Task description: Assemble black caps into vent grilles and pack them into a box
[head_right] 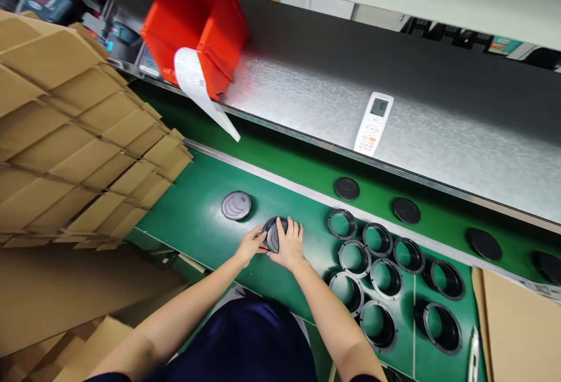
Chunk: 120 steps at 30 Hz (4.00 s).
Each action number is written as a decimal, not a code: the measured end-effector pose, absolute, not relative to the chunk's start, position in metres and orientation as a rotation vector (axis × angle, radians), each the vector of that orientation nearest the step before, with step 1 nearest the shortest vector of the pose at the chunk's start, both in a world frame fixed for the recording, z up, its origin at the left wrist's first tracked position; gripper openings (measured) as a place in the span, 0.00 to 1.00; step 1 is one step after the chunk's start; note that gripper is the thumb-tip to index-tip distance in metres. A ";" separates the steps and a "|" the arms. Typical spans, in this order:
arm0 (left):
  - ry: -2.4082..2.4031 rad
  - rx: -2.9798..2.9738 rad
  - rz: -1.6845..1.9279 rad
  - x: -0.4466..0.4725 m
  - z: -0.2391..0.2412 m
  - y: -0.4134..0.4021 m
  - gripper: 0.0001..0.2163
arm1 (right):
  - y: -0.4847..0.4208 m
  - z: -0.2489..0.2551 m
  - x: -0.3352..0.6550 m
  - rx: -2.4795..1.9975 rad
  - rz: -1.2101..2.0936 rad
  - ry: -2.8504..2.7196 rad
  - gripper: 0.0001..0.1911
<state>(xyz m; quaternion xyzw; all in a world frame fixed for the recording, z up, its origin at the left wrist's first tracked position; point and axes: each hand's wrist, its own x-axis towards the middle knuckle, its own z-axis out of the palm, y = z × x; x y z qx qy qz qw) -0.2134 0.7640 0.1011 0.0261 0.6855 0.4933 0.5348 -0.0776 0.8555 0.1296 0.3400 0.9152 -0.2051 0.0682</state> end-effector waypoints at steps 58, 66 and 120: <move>0.666 -0.199 1.800 -0.231 0.245 0.719 0.34 | 0.858 0.235 -0.128 0.574 -1.735 2.928 0.31; 0.644 -0.054 1.758 -0.222 0.249 0.707 0.41 | 0.861 0.251 -0.119 0.574 -2.087 2.615 0.40; 1.724 1.227 0.886 -0.189 0.137 0.852 0.17 | 1.035 0.128 -0.062 1.754 -0.860 2.643 0.28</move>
